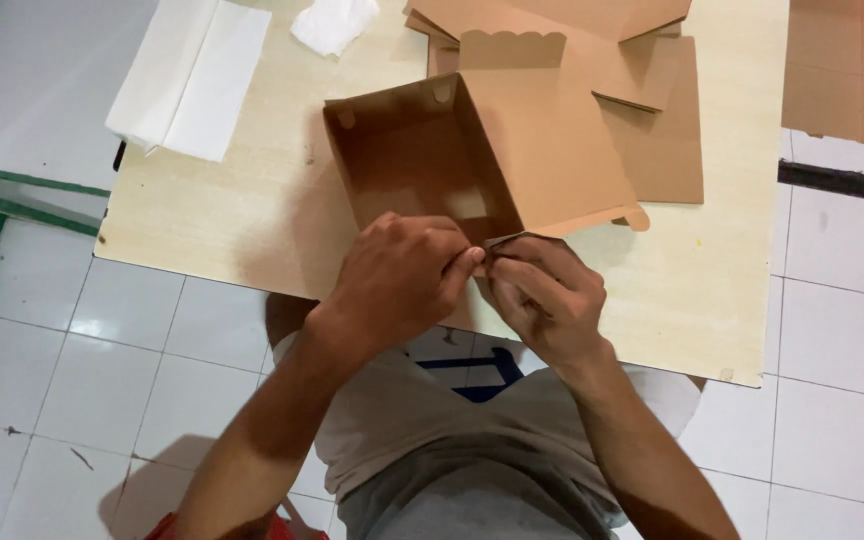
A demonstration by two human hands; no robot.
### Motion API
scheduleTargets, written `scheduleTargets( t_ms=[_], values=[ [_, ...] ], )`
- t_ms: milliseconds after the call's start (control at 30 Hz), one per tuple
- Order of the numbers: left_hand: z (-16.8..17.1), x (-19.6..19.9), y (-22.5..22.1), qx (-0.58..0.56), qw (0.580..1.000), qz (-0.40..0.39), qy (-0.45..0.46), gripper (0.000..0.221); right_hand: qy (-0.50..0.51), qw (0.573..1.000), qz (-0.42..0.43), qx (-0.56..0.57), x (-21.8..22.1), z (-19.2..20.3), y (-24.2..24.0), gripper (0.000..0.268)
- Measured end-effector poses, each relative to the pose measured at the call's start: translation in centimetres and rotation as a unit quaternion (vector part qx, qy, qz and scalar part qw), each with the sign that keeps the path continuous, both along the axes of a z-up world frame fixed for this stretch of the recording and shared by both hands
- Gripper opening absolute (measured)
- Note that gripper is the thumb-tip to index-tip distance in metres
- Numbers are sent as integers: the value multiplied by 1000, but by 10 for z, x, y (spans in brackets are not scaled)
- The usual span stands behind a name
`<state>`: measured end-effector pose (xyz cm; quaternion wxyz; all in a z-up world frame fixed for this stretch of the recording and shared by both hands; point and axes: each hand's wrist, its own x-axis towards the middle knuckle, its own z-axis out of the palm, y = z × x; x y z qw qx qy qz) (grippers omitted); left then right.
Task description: Folding flat cardboard sheets into boxes by tucking tabs into slots at a packaging station.
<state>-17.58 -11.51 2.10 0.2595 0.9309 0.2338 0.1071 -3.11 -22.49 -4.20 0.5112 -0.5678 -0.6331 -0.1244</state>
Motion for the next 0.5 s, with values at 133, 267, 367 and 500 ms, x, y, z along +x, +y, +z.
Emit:
scheduleTargets(
  t_ms=[133, 267, 367, 500],
  values=[
    [9, 9, 5, 20, 1000, 6, -2, 23, 41, 999, 9, 30, 2, -6, 4, 15],
    [10, 25, 11, 71, 995, -20, -69, 19, 58, 998, 7, 39, 7, -19, 4, 20],
    [23, 38, 13, 48, 992, -61, -97, 17, 39, 999, -12, 33, 11, -30, 2, 21],
    [9, 62, 19, 67, 993, -72, -60, 22, 50, 998, -1, 43, 6, -29, 3, 25]
  ],
)
